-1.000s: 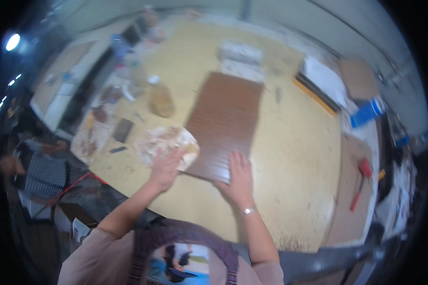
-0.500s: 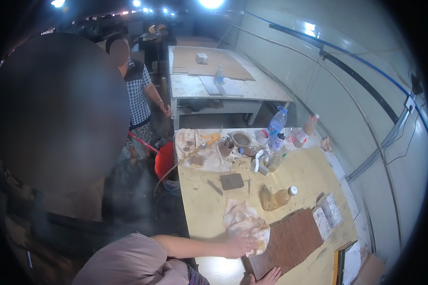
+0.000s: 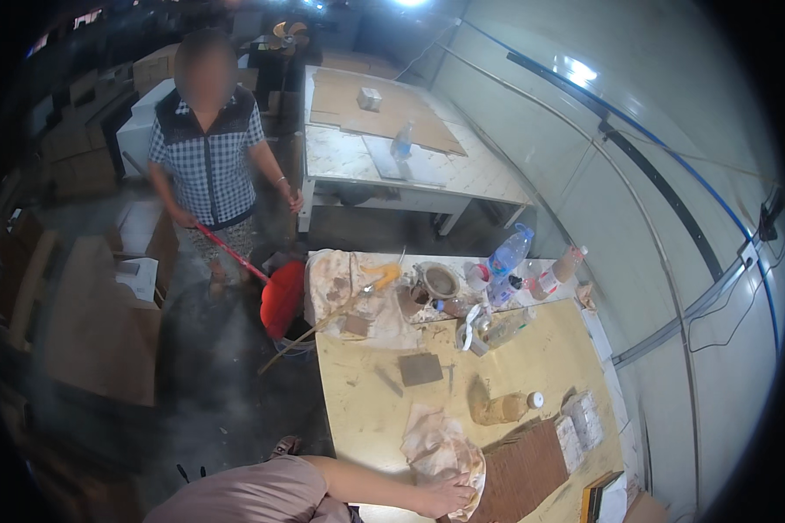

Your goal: The person cleans a grooved wood panel by pouring liquid from a bottle onto a cloth and wiping the wooden surface repeatedly.

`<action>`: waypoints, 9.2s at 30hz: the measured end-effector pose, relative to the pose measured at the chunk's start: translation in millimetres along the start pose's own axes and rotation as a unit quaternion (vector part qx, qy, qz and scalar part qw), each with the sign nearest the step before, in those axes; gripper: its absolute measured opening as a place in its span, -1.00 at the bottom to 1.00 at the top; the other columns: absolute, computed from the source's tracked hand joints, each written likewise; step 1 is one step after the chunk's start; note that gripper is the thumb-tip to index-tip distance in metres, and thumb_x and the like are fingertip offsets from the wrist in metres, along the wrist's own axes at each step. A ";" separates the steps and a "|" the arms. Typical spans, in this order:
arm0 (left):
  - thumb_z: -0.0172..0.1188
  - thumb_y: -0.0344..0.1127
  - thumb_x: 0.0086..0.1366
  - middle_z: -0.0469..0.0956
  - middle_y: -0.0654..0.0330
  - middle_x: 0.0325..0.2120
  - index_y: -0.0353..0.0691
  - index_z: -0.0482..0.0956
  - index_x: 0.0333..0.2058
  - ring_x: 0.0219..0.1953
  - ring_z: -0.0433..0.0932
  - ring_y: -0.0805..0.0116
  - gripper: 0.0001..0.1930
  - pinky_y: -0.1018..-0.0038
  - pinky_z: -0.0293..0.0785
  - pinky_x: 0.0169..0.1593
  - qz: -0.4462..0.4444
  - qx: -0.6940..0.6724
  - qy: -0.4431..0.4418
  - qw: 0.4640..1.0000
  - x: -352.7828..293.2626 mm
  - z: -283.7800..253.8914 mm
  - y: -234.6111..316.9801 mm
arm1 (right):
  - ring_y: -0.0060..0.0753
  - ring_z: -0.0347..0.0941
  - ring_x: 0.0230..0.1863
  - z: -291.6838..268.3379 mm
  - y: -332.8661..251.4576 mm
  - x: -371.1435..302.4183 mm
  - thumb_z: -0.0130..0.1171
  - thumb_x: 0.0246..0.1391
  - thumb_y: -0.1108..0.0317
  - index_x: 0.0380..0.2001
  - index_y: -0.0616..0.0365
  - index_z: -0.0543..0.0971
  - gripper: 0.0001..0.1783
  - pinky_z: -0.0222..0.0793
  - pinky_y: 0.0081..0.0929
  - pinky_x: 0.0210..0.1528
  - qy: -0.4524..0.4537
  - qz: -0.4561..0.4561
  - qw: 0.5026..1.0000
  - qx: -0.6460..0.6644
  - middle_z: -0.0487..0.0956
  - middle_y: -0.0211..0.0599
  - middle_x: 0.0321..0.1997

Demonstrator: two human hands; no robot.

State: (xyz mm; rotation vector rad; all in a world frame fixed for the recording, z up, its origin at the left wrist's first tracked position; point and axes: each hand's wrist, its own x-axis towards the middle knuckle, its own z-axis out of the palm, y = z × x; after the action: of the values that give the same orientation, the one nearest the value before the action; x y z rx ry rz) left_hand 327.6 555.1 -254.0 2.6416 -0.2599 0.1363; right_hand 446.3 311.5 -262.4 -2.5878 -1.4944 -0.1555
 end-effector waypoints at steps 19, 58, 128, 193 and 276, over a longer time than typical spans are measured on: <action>0.07 -0.10 0.04 0.49 0.08 -0.04 -0.23 0.50 -0.06 0.04 0.41 0.15 -0.50 -0.05 0.19 0.09 0.106 0.016 0.257 0.960 16.6 89.0 -45.7 | 0.35 0.00 0.41 -8.1 -15.3 7.0 0.33 -0.05 -0.11 0.34 0.44 0.06 0.12 -0.10 0.08 0.44 -0.026 -0.012 0.999 -0.037 0.11 0.36 0.39; 0.04 -0.17 0.06 0.38 0.21 0.24 -0.08 0.56 0.03 0.34 0.19 0.19 -0.50 -0.19 -0.03 0.26 0.112 0.075 0.273 0.952 8.4 105.9 -49.2 | 0.33 0.01 0.42 -6.6 -14.2 7.1 0.24 0.01 -0.21 0.35 0.42 0.07 0.12 -0.07 0.10 0.42 -0.010 -0.029 0.999 -0.042 0.10 0.34 0.40; 0.02 -0.19 0.08 0.31 0.27 0.30 -0.06 0.54 0.04 0.37 0.15 0.21 -0.51 -0.14 0.08 0.19 0.106 0.017 0.227 0.968 8.5 99.0 -50.3 | 0.27 -0.03 0.45 -9.8 -14.3 7.4 0.17 0.03 -0.28 0.37 0.38 0.06 0.12 -0.13 0.09 0.44 -0.021 -0.010 0.999 -0.024 0.07 0.24 0.44; 0.01 -0.37 0.21 0.35 0.19 0.26 -0.21 0.44 0.17 0.35 0.21 0.26 -0.49 0.05 0.00 0.36 0.066 0.065 0.077 0.993 -14.9 8.8 -28.6 | 0.24 -0.09 0.47 -6.8 -7.3 18.6 0.23 -0.10 -0.27 0.35 0.34 0.13 0.13 -0.13 -0.02 0.46 0.014 0.059 0.995 0.086 0.08 0.12 0.46; 0.11 -0.27 0.22 0.34 0.24 0.25 -0.22 0.41 0.18 0.35 0.17 0.35 -0.48 0.19 -0.05 0.38 -0.102 -0.005 0.081 0.991 167.8 10.4 -99.9 | 0.06 -0.18 0.52 29.0 102.5 148.6 -0.11 0.33 0.20 0.37 0.43 0.02 -0.30 -0.28 -0.18 0.51 -0.034 0.207 0.978 -0.012 -0.04 0.13 0.50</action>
State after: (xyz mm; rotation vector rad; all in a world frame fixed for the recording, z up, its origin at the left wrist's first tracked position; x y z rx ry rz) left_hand 512.7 610.0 -284.7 2.6108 0.0632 0.2794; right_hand 609.7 392.7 -274.5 -2.8776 -0.9421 -0.0362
